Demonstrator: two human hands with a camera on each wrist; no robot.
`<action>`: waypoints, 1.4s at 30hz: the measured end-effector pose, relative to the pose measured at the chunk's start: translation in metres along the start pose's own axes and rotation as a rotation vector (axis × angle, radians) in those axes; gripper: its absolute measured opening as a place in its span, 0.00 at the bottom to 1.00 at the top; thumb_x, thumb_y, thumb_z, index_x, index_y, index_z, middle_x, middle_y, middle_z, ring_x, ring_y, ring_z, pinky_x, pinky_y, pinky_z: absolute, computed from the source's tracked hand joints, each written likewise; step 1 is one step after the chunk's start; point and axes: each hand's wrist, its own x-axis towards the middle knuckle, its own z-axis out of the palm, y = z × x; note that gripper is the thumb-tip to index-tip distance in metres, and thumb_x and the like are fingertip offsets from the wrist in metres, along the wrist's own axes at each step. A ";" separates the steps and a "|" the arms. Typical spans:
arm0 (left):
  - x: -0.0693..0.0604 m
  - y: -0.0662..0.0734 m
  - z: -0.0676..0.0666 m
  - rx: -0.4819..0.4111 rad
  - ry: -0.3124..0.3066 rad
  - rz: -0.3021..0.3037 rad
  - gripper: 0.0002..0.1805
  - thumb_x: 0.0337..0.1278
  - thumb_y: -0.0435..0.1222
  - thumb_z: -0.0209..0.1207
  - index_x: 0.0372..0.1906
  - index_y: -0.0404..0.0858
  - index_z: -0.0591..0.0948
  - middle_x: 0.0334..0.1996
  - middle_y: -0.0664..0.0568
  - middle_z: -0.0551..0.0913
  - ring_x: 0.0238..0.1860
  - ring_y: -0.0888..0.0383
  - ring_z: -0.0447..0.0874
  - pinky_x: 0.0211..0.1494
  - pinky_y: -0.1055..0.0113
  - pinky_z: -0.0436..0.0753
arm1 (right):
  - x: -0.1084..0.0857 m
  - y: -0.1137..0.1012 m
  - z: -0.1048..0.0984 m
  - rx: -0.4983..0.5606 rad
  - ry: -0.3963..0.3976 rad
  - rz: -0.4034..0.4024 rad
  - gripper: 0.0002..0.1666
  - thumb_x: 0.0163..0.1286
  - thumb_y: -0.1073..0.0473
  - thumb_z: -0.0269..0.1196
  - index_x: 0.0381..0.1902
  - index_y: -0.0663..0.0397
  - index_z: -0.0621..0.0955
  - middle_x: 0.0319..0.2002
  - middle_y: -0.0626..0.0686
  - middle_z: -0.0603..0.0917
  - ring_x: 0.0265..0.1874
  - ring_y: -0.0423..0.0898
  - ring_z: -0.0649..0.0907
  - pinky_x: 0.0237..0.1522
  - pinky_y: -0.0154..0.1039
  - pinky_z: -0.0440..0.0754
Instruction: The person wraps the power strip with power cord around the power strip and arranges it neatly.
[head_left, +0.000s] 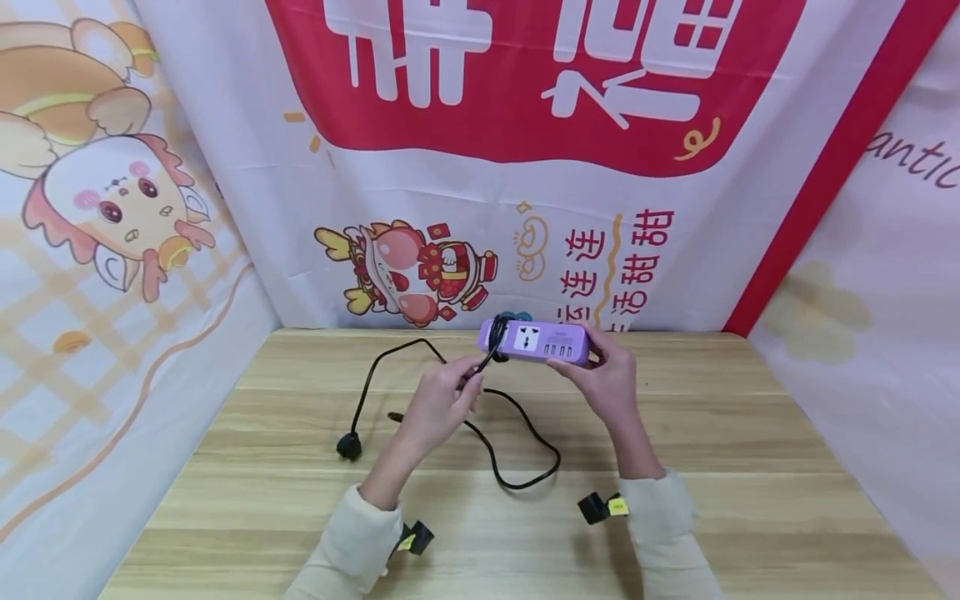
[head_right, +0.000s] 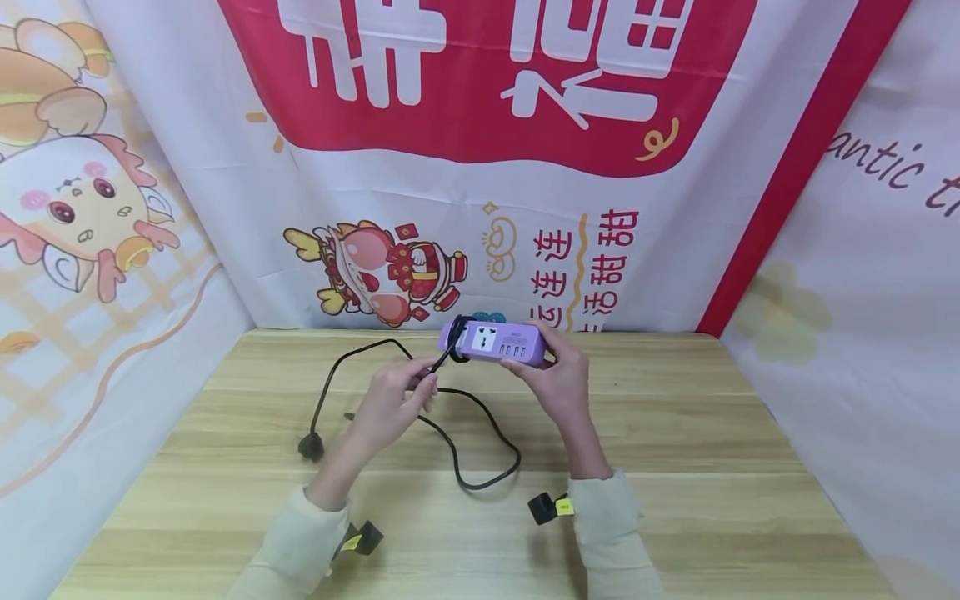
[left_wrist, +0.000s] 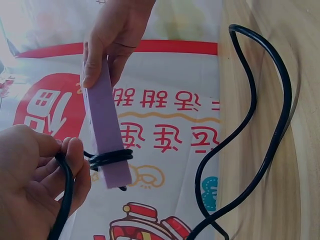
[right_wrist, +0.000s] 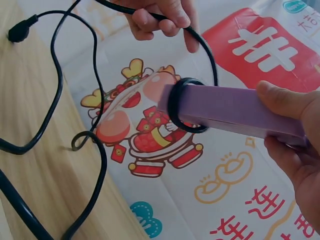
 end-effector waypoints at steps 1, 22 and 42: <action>0.000 0.000 0.001 -0.008 -0.011 -0.009 0.09 0.70 0.28 0.55 0.48 0.30 0.82 0.25 0.47 0.82 0.21 0.67 0.77 0.24 0.74 0.79 | 0.000 0.000 -0.001 0.010 0.020 0.028 0.40 0.52 0.61 0.78 0.64 0.53 0.78 0.53 0.60 0.84 0.42 0.41 0.84 0.40 0.25 0.84; -0.002 -0.006 0.008 0.045 -0.366 -0.125 0.11 0.76 0.31 0.47 0.42 0.35 0.80 0.24 0.55 0.81 0.24 0.62 0.82 0.31 0.74 0.81 | 0.007 -0.005 -0.005 0.411 0.254 0.286 0.35 0.53 0.66 0.77 0.61 0.52 0.81 0.50 0.50 0.84 0.48 0.42 0.84 0.49 0.30 0.84; -0.008 -0.033 0.016 -0.037 -0.386 -0.207 0.15 0.80 0.38 0.42 0.37 0.38 0.77 0.18 0.52 0.77 0.16 0.64 0.71 0.22 0.70 0.74 | 0.002 -0.035 0.000 0.879 0.151 0.399 0.40 0.61 0.78 0.64 0.71 0.66 0.67 0.49 0.54 0.79 0.42 0.43 0.85 0.50 0.33 0.84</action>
